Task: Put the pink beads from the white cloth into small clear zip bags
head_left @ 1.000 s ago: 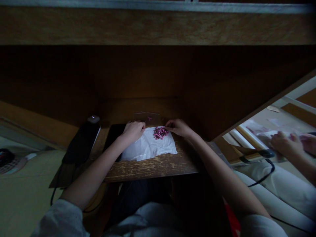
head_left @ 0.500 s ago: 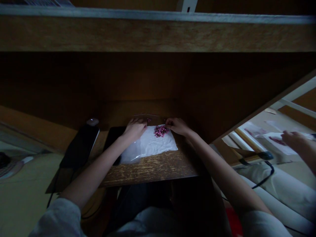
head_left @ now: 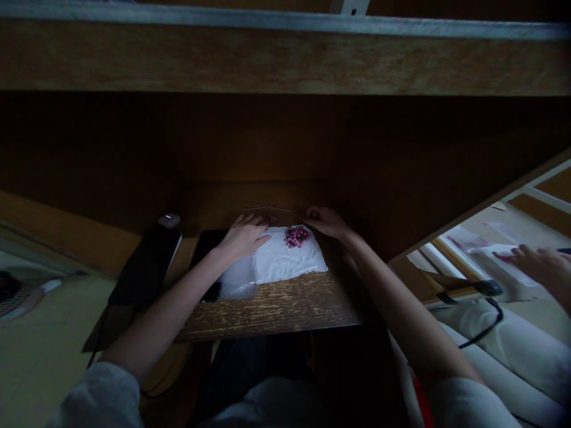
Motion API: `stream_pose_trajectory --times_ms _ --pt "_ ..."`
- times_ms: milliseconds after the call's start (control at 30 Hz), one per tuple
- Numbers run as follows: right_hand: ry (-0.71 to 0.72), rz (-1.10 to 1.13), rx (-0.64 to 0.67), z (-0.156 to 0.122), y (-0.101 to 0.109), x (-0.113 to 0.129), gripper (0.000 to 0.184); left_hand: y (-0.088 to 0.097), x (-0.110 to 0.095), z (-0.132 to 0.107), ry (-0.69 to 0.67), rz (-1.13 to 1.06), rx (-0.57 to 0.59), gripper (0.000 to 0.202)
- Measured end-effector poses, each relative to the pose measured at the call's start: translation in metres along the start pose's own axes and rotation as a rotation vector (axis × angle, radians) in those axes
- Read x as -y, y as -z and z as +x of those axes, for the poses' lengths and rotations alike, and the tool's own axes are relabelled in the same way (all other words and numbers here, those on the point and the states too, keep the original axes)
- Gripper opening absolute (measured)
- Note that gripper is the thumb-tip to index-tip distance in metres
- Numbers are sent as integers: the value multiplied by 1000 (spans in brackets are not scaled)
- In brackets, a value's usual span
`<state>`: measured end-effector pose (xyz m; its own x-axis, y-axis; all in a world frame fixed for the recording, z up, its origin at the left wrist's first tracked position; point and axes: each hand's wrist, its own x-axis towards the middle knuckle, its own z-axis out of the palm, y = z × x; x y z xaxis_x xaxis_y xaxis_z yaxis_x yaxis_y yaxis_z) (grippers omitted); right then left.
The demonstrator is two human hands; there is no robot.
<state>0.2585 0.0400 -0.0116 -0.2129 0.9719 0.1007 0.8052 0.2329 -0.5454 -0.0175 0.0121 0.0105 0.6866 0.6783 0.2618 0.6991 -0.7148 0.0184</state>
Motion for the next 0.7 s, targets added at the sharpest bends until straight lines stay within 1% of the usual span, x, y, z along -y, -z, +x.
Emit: stream_pose_trajectory --times_ms 67,133,300,433,500,567,633,700 --pt "16 29 -34 7 -2 -3 18 3 1 5 9 -14 -38 24" --pt "44 49 -22 13 -6 -6 16 5 2 13 55 -21 -51 24" --pt "54 45 -10 18 -11 -6 12 5 8 38 182 -31 73 24" --pt "76 126 -13 11 -6 1 17 -2 9 55 243 -54 87 27" --pt "111 196 41 5 0 7 21 -6 8 61 275 -64 95 31" --pt "138 245 125 -2 5 14 24 -10 6 66 305 -71 106 32" --pt "148 257 218 -6 7 19 26 -13 4 70 331 -73 110 29" --pt "145 267 280 -8 5 22 28 -17 2 72 353 -70 95 26"
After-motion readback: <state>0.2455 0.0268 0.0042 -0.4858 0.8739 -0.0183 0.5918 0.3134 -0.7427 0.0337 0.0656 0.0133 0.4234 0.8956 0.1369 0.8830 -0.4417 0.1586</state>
